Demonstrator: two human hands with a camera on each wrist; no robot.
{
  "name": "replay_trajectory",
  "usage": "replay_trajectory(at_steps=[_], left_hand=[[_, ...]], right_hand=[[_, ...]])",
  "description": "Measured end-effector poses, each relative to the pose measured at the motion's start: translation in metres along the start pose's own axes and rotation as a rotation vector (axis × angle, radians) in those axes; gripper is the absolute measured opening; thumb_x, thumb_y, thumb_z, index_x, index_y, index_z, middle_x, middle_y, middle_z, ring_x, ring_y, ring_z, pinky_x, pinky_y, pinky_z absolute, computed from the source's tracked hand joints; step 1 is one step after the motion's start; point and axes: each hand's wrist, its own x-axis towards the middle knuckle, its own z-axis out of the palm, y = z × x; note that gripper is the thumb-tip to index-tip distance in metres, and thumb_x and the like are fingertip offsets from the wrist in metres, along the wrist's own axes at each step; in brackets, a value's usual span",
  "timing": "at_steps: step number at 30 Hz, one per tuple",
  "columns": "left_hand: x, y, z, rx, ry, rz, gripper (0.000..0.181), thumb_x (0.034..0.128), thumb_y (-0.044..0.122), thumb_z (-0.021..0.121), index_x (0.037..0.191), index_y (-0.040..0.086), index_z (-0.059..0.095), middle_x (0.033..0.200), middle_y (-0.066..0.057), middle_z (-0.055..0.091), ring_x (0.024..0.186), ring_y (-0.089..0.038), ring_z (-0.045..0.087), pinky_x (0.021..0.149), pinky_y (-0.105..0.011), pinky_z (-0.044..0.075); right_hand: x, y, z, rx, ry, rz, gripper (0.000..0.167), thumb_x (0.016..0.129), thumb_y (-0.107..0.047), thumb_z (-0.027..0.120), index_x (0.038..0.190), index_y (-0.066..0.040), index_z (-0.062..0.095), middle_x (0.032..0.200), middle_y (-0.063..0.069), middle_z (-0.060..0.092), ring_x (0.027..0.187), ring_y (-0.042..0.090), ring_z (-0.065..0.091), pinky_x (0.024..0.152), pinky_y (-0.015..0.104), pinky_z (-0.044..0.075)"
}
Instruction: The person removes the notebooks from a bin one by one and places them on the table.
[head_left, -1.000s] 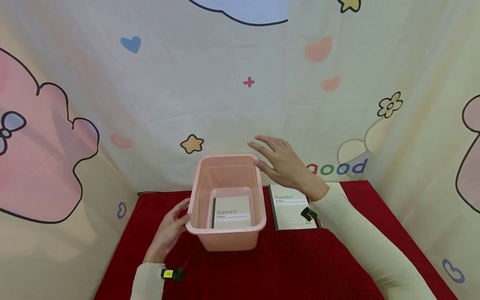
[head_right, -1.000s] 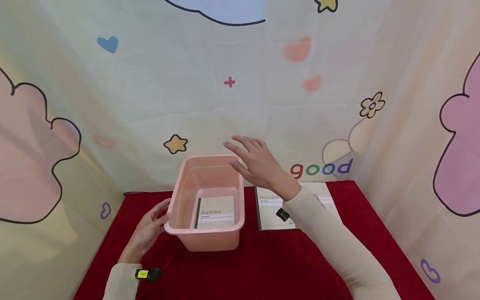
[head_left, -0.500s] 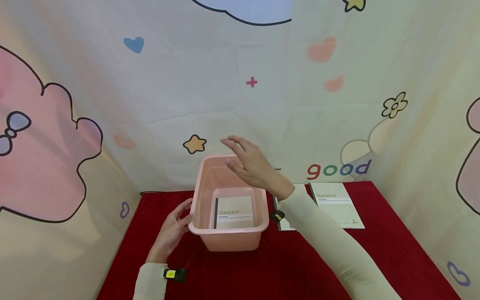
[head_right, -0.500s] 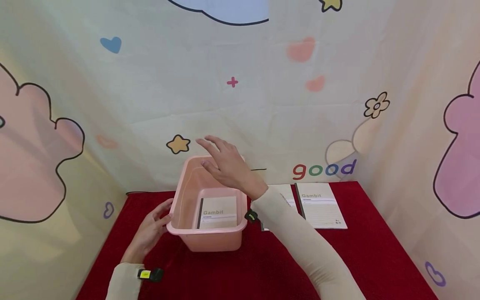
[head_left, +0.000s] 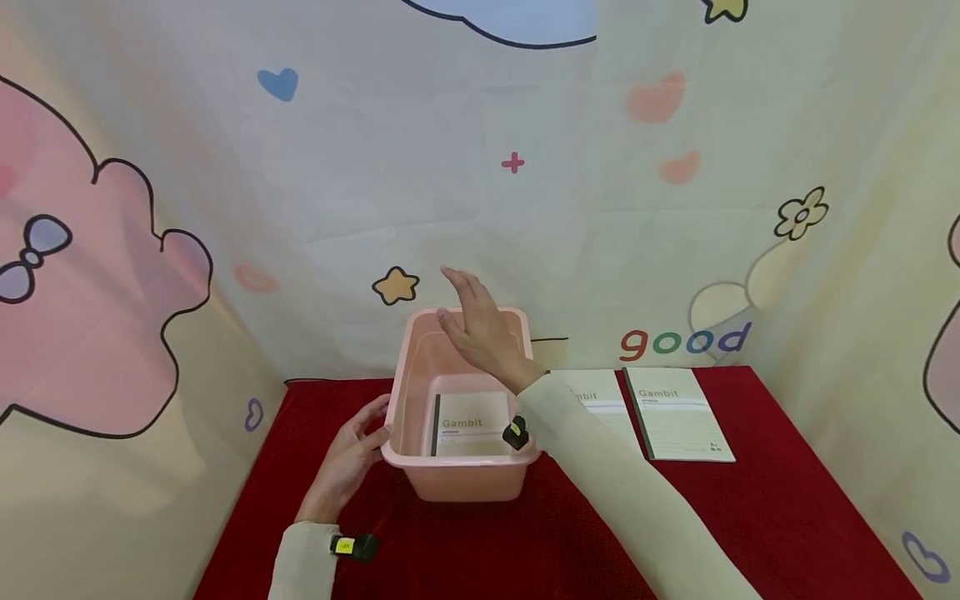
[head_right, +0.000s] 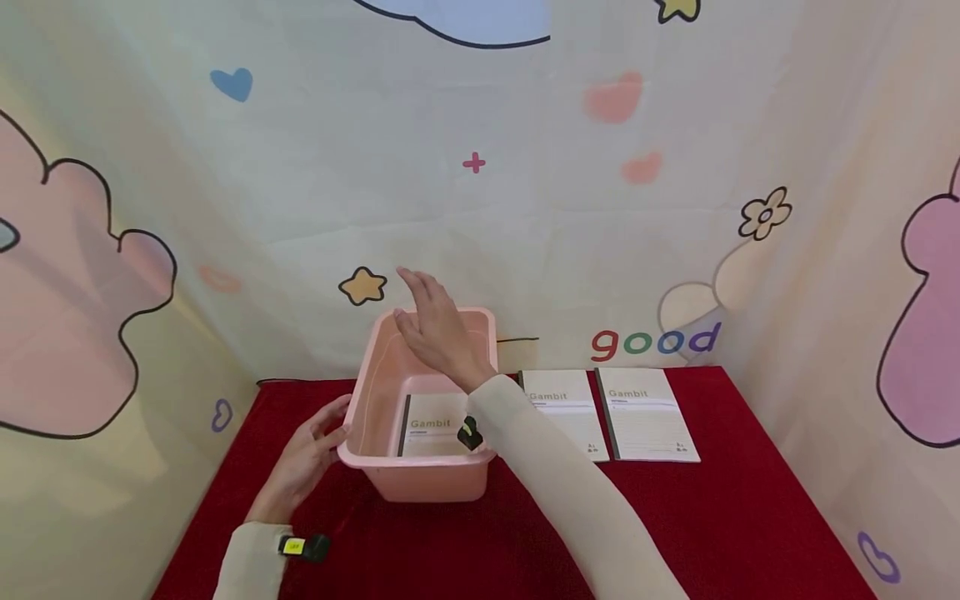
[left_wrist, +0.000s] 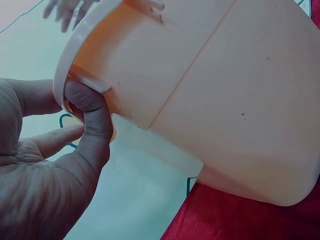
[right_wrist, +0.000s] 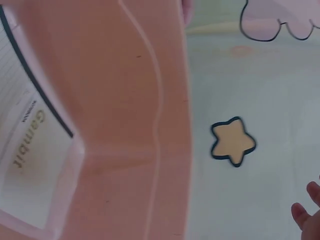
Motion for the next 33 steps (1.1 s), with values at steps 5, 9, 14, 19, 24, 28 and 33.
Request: replay_trajectory(at_steps=[5, 9, 14, 19, 24, 28, 33], left_hand=[[0.0, 0.0, -0.001, -0.009, 0.007, 0.01, 0.058, 0.0953, 0.008, 0.06, 0.149, 0.015, 0.038, 0.145, -0.013, 0.041, 0.122, -0.029, 0.052, 0.088, -0.032, 0.056], [0.0, -0.001, -0.002, -0.015, -0.003, 0.022, 0.058, 0.0963, 0.008, 0.059, 0.149, 0.013, 0.037, 0.143, -0.013, 0.04, 0.118, -0.022, 0.054, 0.086, -0.03, 0.055], [0.0, -0.002, -0.004, -0.01, -0.003, 0.019, 0.057, 0.0967, 0.009, 0.058, 0.149, 0.015, 0.038, 0.144, -0.013, 0.04, 0.121, -0.026, 0.052, 0.088, -0.031, 0.055], [0.0, -0.001, -0.007, 0.007, 0.007, 0.02, 0.057, 0.0963, 0.011, 0.06, 0.149, 0.017, 0.038, 0.145, -0.012, 0.041, 0.125, -0.03, 0.049, 0.091, -0.034, 0.055], [0.001, -0.002, -0.006, 0.017, 0.016, 0.018, 0.058, 0.0951, 0.013, 0.062, 0.148, 0.017, 0.039, 0.145, -0.012, 0.042, 0.125, -0.031, 0.05, 0.093, -0.036, 0.054], [0.001, -0.003, -0.004, 0.021, 0.016, 0.015, 0.058, 0.0945, 0.014, 0.063, 0.148, 0.017, 0.04, 0.145, -0.012, 0.042, 0.126, -0.033, 0.05, 0.095, -0.038, 0.054], [0.001, -0.003, -0.003, 0.01, 0.014, 0.022, 0.057, 0.0947, 0.013, 0.063, 0.147, 0.016, 0.04, 0.144, -0.013, 0.043, 0.124, -0.032, 0.051, 0.093, -0.038, 0.055]], right_hand=[[-0.005, 0.018, 0.02, -0.044, -0.101, 0.102, 0.057, 0.101, -0.027, 0.048, 0.154, -0.019, 0.027, 0.151, 0.011, 0.038, 0.138, 0.029, 0.042, 0.111, 0.046, 0.04], [-0.013, 0.032, 0.035, -0.071, -0.21, 0.189, 0.059, 0.102, -0.032, 0.046, 0.155, -0.024, 0.021, 0.151, 0.011, 0.036, 0.135, 0.028, 0.046, 0.109, 0.045, 0.043], [-0.017, 0.043, 0.051, -0.095, -0.348, 0.265, 0.06, 0.101, -0.036, 0.045, 0.156, -0.023, 0.023, 0.157, 0.01, 0.031, 0.138, 0.027, 0.043, 0.111, 0.044, 0.042], [-0.017, 0.047, 0.06, -0.135, -0.534, 0.306, 0.062, 0.101, -0.043, 0.036, 0.157, -0.023, 0.021, 0.165, 0.004, 0.02, 0.152, 0.024, 0.019, 0.122, 0.045, 0.023], [-0.02, 0.051, 0.064, -0.102, -0.668, 0.375, 0.065, 0.1, -0.043, 0.045, 0.157, -0.025, 0.02, 0.165, 0.0, 0.018, 0.152, 0.022, 0.019, 0.122, 0.048, 0.021], [-0.024, 0.054, 0.067, -0.098, -0.704, 0.457, 0.076, 0.091, -0.045, 0.064, 0.155, -0.029, 0.026, 0.161, 0.001, 0.028, 0.145, 0.025, 0.028, 0.119, 0.054, 0.026], [-0.027, 0.061, 0.08, -0.27, -0.743, 0.386, 0.071, 0.073, -0.057, 0.077, 0.136, -0.035, 0.052, 0.131, -0.005, 0.053, 0.121, 0.02, 0.045, 0.108, 0.047, 0.038]])
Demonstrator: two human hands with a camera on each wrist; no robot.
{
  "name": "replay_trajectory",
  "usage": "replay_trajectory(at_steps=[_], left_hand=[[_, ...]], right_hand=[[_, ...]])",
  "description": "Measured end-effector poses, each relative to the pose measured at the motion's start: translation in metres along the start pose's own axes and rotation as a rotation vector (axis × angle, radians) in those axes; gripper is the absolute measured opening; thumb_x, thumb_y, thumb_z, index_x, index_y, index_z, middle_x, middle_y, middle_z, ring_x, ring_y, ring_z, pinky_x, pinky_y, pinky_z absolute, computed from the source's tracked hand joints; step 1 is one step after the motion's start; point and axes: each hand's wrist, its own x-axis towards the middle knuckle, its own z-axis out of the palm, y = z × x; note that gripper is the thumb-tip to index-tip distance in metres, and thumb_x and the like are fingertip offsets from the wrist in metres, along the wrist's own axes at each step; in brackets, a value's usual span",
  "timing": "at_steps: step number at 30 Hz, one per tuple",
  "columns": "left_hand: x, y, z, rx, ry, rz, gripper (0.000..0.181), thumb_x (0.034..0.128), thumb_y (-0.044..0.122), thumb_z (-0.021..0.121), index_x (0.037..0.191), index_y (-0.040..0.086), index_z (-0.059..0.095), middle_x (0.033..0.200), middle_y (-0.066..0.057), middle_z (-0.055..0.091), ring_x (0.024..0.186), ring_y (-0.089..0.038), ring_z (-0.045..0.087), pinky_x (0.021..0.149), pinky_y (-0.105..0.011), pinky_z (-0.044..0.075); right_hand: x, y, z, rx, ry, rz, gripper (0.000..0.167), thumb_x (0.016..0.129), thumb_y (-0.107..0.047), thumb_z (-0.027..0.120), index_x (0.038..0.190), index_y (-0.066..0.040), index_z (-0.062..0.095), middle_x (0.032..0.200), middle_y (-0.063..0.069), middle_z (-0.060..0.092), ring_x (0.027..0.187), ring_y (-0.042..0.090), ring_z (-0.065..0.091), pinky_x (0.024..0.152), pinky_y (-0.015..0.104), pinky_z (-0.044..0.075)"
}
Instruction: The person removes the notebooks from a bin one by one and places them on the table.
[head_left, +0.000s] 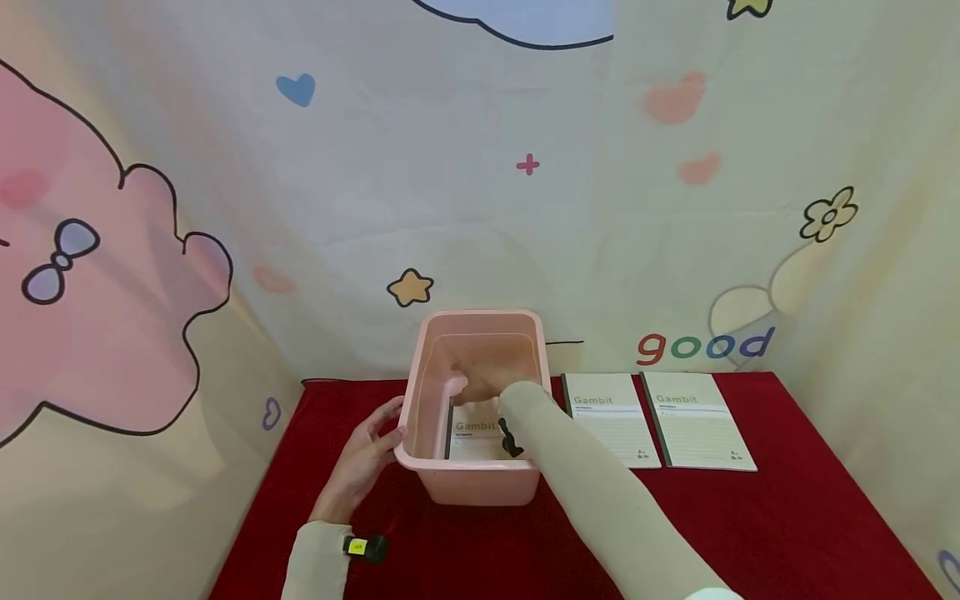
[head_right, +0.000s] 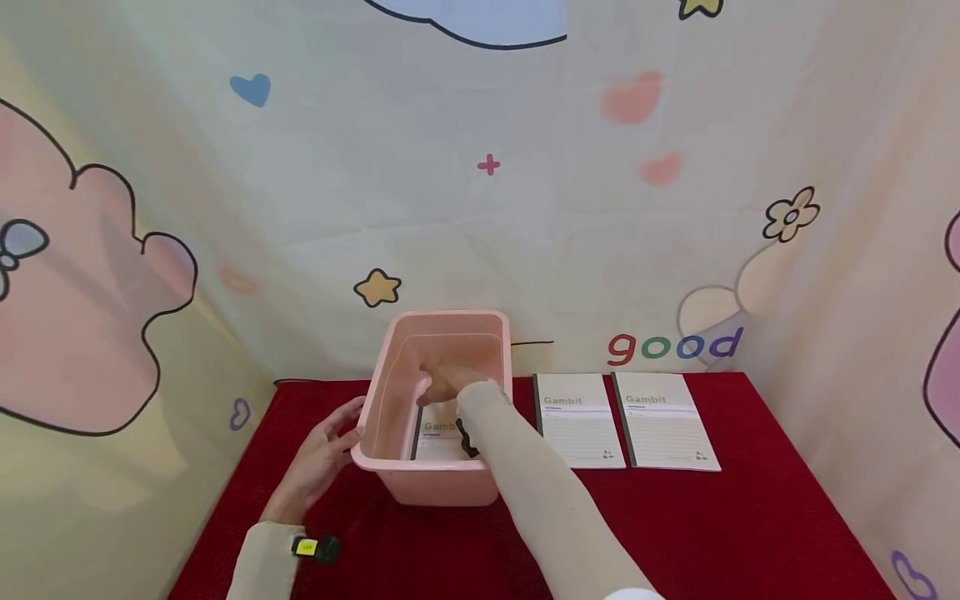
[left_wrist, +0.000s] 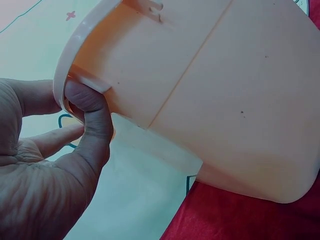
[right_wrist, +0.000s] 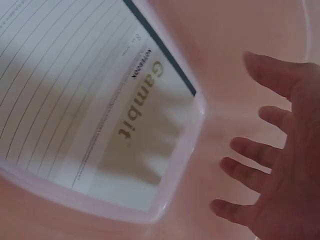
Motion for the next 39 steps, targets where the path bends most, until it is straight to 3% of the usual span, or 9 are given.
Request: replay_trajectory(at_steps=[2, 4, 6, 9, 12, 18, 29, 34, 39], left_hand=[[0.001, 0.0, 0.0, -0.003, -0.002, -0.003, 0.057, 0.0948, 0.012, 0.063, 0.147, 0.017, 0.041, 0.144, -0.013, 0.043, 0.124, -0.032, 0.051, 0.093, -0.038, 0.055], [0.001, -0.001, 0.0, -0.002, -0.003, -0.005, 0.057, 0.0948, 0.012, 0.063, 0.147, 0.017, 0.041, 0.144, -0.013, 0.043, 0.124, -0.033, 0.051, 0.093, -0.038, 0.055], [0.001, -0.001, -0.001, -0.003, -0.003, -0.007, 0.057, 0.0948, 0.012, 0.063, 0.147, 0.017, 0.041, 0.145, -0.012, 0.043, 0.124, -0.032, 0.051, 0.093, -0.038, 0.055], [0.001, -0.001, -0.001, -0.006, -0.003, -0.007, 0.057, 0.0948, 0.011, 0.062, 0.147, 0.017, 0.041, 0.145, -0.013, 0.043, 0.124, -0.032, 0.051, 0.093, -0.037, 0.055], [0.002, 0.0, -0.002, -0.008, -0.001, -0.007, 0.056, 0.0949, 0.011, 0.062, 0.147, 0.017, 0.041, 0.145, -0.013, 0.044, 0.123, -0.031, 0.051, 0.093, -0.037, 0.055], [0.002, 0.001, -0.002, -0.005, 0.001, -0.008, 0.056, 0.095, 0.012, 0.062, 0.147, 0.017, 0.042, 0.145, -0.012, 0.044, 0.124, -0.032, 0.051, 0.094, -0.037, 0.054], [0.002, -0.001, -0.002, -0.022, -0.003, -0.003, 0.055, 0.0954, 0.011, 0.061, 0.146, 0.018, 0.042, 0.143, -0.013, 0.044, 0.125, -0.034, 0.051, 0.094, -0.038, 0.055], [0.002, -0.001, -0.002, -0.027, -0.003, -0.002, 0.055, 0.0952, 0.011, 0.062, 0.146, 0.017, 0.042, 0.144, -0.013, 0.045, 0.126, -0.036, 0.051, 0.093, -0.038, 0.055], [0.003, -0.002, -0.002, -0.036, 0.001, -0.007, 0.056, 0.0951, 0.011, 0.062, 0.147, 0.016, 0.041, 0.144, -0.014, 0.044, 0.126, -0.036, 0.051, 0.094, -0.039, 0.055]], right_hand=[[0.007, 0.002, 0.006, -0.093, 0.02, -0.077, 0.064, 0.068, -0.059, 0.08, 0.125, -0.038, 0.06, 0.117, -0.008, 0.059, 0.111, 0.017, 0.049, 0.102, 0.044, 0.043], [0.008, 0.001, 0.009, -0.089, -0.018, -0.09, 0.062, 0.068, -0.055, 0.082, 0.124, -0.036, 0.062, 0.116, -0.009, 0.061, 0.108, 0.015, 0.051, 0.1, 0.044, 0.046], [0.009, 0.002, 0.013, -0.01, -0.134, -0.022, 0.071, 0.071, -0.051, 0.082, 0.135, -0.037, 0.055, 0.132, -0.008, 0.058, 0.118, 0.016, 0.05, 0.103, 0.049, 0.044], [0.004, 0.001, 0.018, 0.12, -0.305, 0.161, 0.079, 0.078, -0.046, 0.078, 0.147, -0.035, 0.042, 0.153, -0.003, 0.042, 0.136, 0.023, 0.041, 0.109, 0.055, 0.038], [0.0, 0.0, 0.02, 0.142, -0.375, 0.245, 0.077, 0.081, -0.045, 0.074, 0.149, -0.036, 0.039, 0.159, -0.001, 0.035, 0.144, 0.026, 0.033, 0.11, 0.056, 0.035], [0.001, 0.003, 0.025, 0.163, -0.397, 0.334, 0.069, 0.077, -0.044, 0.077, 0.141, -0.04, 0.049, 0.155, -0.006, 0.041, 0.141, 0.023, 0.037, 0.11, 0.054, 0.037], [0.008, 0.006, 0.035, 0.158, -0.391, 0.388, 0.076, 0.076, -0.041, 0.08, 0.143, -0.043, 0.045, 0.157, -0.005, 0.037, 0.138, 0.026, 0.037, 0.108, 0.059, 0.037], [0.004, 0.002, 0.033, 0.112, -0.328, 0.342, 0.079, 0.078, -0.036, 0.079, 0.147, -0.04, 0.041, 0.158, 0.0, 0.036, 0.135, 0.027, 0.041, 0.107, 0.056, 0.039], [-0.001, -0.004, 0.025, 0.067, -0.213, 0.269, 0.077, 0.084, -0.04, 0.072, 0.152, -0.03, 0.036, 0.162, 0.007, 0.029, 0.146, 0.033, 0.031, 0.114, 0.062, 0.027]])
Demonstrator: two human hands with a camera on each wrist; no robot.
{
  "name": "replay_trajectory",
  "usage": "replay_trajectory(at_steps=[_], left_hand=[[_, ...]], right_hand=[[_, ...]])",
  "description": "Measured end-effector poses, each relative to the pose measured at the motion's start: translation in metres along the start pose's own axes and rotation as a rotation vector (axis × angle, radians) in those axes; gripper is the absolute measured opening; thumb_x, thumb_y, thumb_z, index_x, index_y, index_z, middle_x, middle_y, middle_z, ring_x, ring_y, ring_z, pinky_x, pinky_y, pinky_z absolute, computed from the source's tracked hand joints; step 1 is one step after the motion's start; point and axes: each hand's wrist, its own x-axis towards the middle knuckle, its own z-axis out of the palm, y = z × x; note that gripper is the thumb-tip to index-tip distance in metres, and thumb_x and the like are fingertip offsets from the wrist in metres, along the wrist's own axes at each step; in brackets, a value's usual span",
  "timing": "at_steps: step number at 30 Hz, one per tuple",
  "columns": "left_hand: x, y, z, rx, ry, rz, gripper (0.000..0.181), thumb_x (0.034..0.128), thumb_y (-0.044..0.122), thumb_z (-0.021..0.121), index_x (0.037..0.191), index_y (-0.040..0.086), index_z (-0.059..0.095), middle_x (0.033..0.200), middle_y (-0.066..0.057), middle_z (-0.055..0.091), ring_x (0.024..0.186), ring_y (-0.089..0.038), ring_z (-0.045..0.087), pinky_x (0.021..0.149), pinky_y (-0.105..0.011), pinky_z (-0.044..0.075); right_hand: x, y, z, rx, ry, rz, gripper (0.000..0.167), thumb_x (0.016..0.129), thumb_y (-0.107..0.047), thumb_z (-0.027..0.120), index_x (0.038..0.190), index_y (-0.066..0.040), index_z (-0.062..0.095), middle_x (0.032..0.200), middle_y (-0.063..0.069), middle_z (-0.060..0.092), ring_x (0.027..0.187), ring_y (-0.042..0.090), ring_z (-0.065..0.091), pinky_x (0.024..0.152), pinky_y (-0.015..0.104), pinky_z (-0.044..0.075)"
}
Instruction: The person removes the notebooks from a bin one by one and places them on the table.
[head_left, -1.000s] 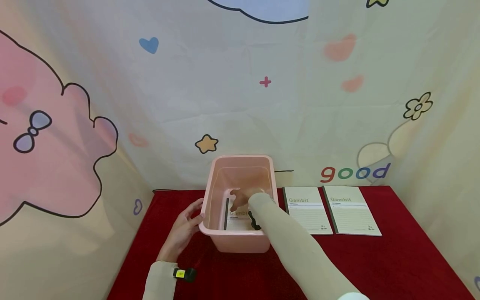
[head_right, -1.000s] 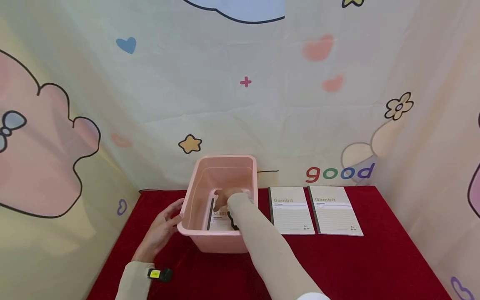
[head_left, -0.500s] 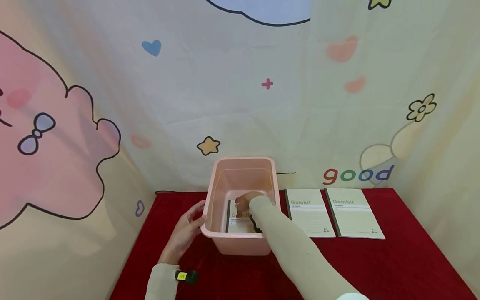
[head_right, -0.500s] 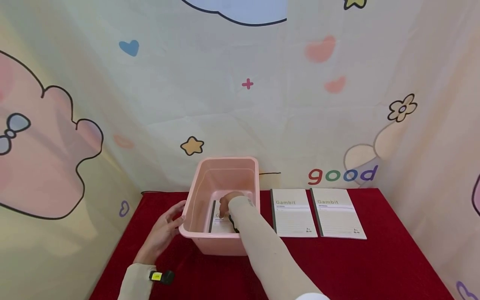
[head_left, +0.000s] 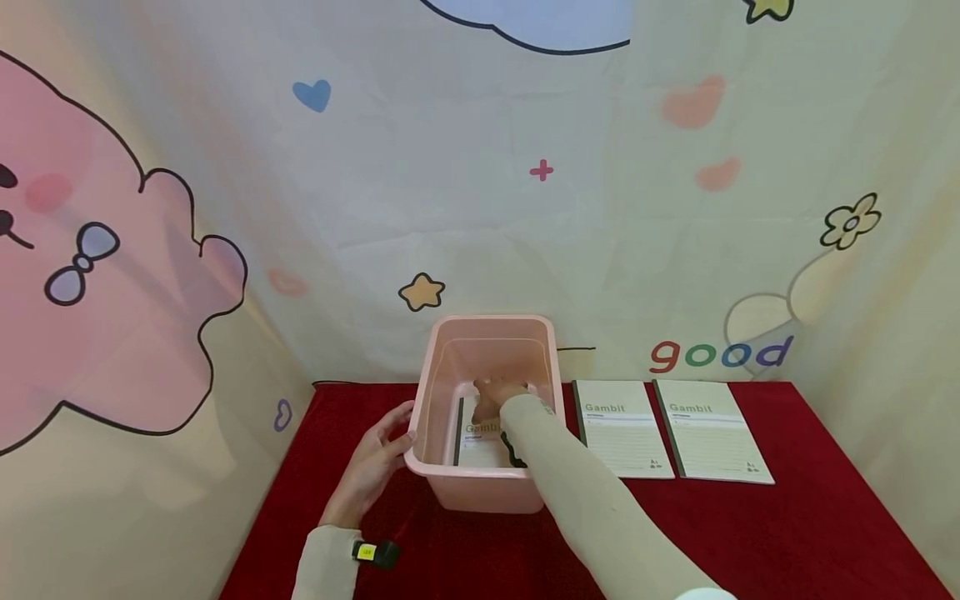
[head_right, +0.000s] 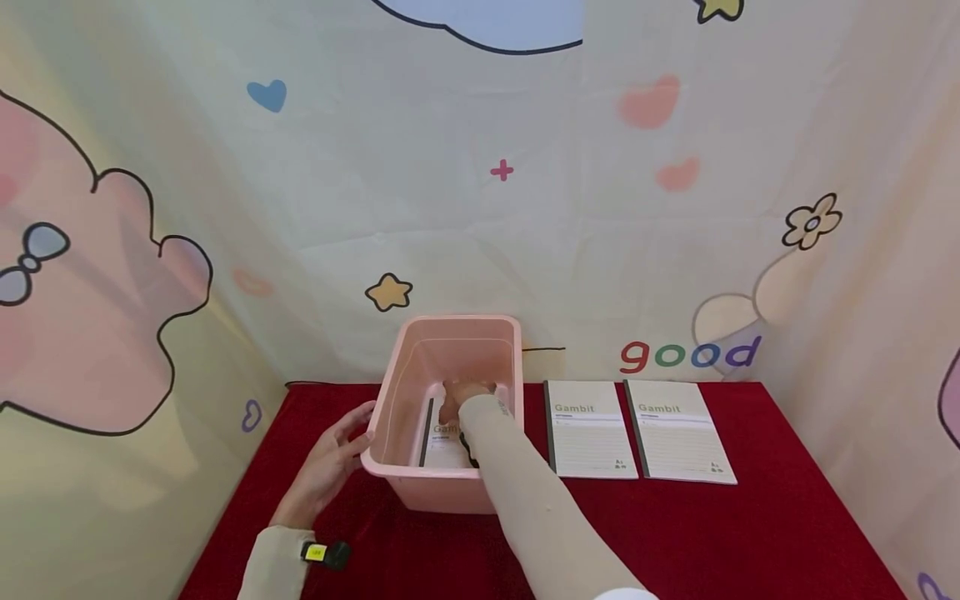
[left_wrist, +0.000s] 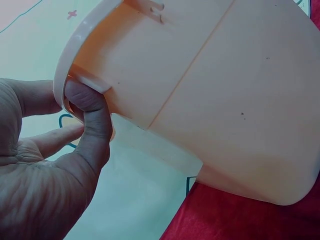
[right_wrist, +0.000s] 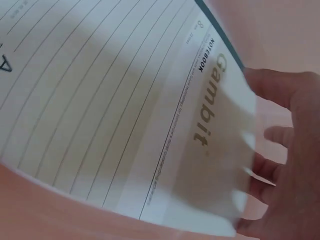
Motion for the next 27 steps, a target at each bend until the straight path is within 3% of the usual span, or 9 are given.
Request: replay_trajectory(at_steps=[2, 6, 10, 16, 19, 23, 25, 27], left_hand=[[0.0, -0.001, 0.0, 0.001, -0.001, 0.0, 0.056, 0.0953, 0.01, 0.061, 0.147, 0.016, 0.041, 0.144, -0.014, 0.044, 0.127, -0.036, 0.051, 0.094, -0.038, 0.055], [0.0, -0.001, 0.0, -0.006, 0.0, 0.002, 0.056, 0.0951, 0.009, 0.061, 0.147, 0.016, 0.041, 0.144, -0.014, 0.044, 0.127, -0.036, 0.051, 0.093, -0.038, 0.055], [0.0, -0.001, 0.001, -0.003, 0.005, 0.001, 0.056, 0.0954, 0.009, 0.06, 0.147, 0.016, 0.041, 0.144, -0.014, 0.044, 0.128, -0.037, 0.05, 0.093, -0.038, 0.055], [0.0, 0.001, 0.003, 0.01, 0.019, -0.008, 0.054, 0.0962, 0.008, 0.059, 0.147, 0.017, 0.041, 0.144, -0.013, 0.044, 0.128, -0.036, 0.05, 0.095, -0.04, 0.054], [0.001, 0.002, 0.005, 0.017, 0.019, -0.007, 0.054, 0.0965, 0.009, 0.059, 0.147, 0.017, 0.041, 0.144, -0.013, 0.044, 0.128, -0.035, 0.05, 0.096, -0.041, 0.054], [0.001, 0.003, 0.005, 0.028, 0.018, 0.002, 0.054, 0.0965, 0.011, 0.06, 0.147, 0.017, 0.041, 0.145, -0.013, 0.044, 0.127, -0.034, 0.05, 0.097, -0.041, 0.053], [0.001, 0.003, 0.005, 0.031, 0.023, 0.005, 0.053, 0.0963, 0.012, 0.06, 0.146, 0.017, 0.042, 0.145, -0.012, 0.045, 0.126, -0.033, 0.05, 0.097, -0.042, 0.053], [0.001, 0.002, 0.004, 0.036, 0.032, 0.001, 0.053, 0.0962, 0.013, 0.061, 0.146, 0.018, 0.042, 0.145, -0.012, 0.045, 0.126, -0.033, 0.049, 0.097, -0.042, 0.053]], right_hand=[[0.0, -0.001, -0.002, -0.003, 0.035, -0.028, 0.071, 0.086, -0.041, 0.07, 0.149, -0.023, 0.042, 0.157, 0.008, 0.037, 0.143, 0.032, 0.036, 0.115, 0.064, 0.024], [0.006, -0.001, -0.002, -0.024, 0.09, -0.073, 0.061, 0.089, -0.042, 0.067, 0.14, -0.013, 0.052, 0.143, 0.007, 0.052, 0.132, 0.027, 0.048, 0.114, 0.055, 0.032], [0.013, -0.002, -0.001, 0.002, 0.119, -0.107, 0.064, 0.088, -0.041, 0.067, 0.14, -0.01, 0.046, 0.135, 0.01, 0.059, 0.124, 0.026, 0.055, 0.11, 0.045, 0.04], [0.016, 0.0, -0.003, 0.08, 0.142, -0.123, 0.058, 0.084, -0.033, 0.073, 0.132, -0.014, 0.047, 0.107, 0.005, 0.061, 0.094, 0.021, 0.058, 0.093, 0.04, 0.05], [0.014, 0.001, -0.009, 0.102, 0.112, -0.111, 0.058, 0.085, -0.028, 0.073, 0.134, -0.017, 0.045, 0.111, 0.005, 0.058, 0.101, 0.022, 0.057, 0.095, 0.043, 0.05], [0.008, 0.003, -0.021, 0.147, 0.086, -0.03, 0.045, 0.079, -0.017, 0.077, 0.118, -0.022, 0.056, 0.112, 0.001, 0.058, 0.107, 0.02, 0.054, 0.099, 0.043, 0.048], [0.004, 0.004, -0.026, 0.266, 0.094, 0.023, 0.042, 0.073, -0.008, 0.08, 0.107, -0.025, 0.061, 0.106, -0.002, 0.061, 0.105, 0.017, 0.054, 0.098, 0.042, 0.049], [-0.003, 0.005, -0.031, 0.36, 0.118, 0.016, 0.045, 0.068, -0.001, 0.079, 0.103, -0.026, 0.064, 0.099, -0.005, 0.064, 0.1, 0.015, 0.057, 0.092, 0.041, 0.053]])
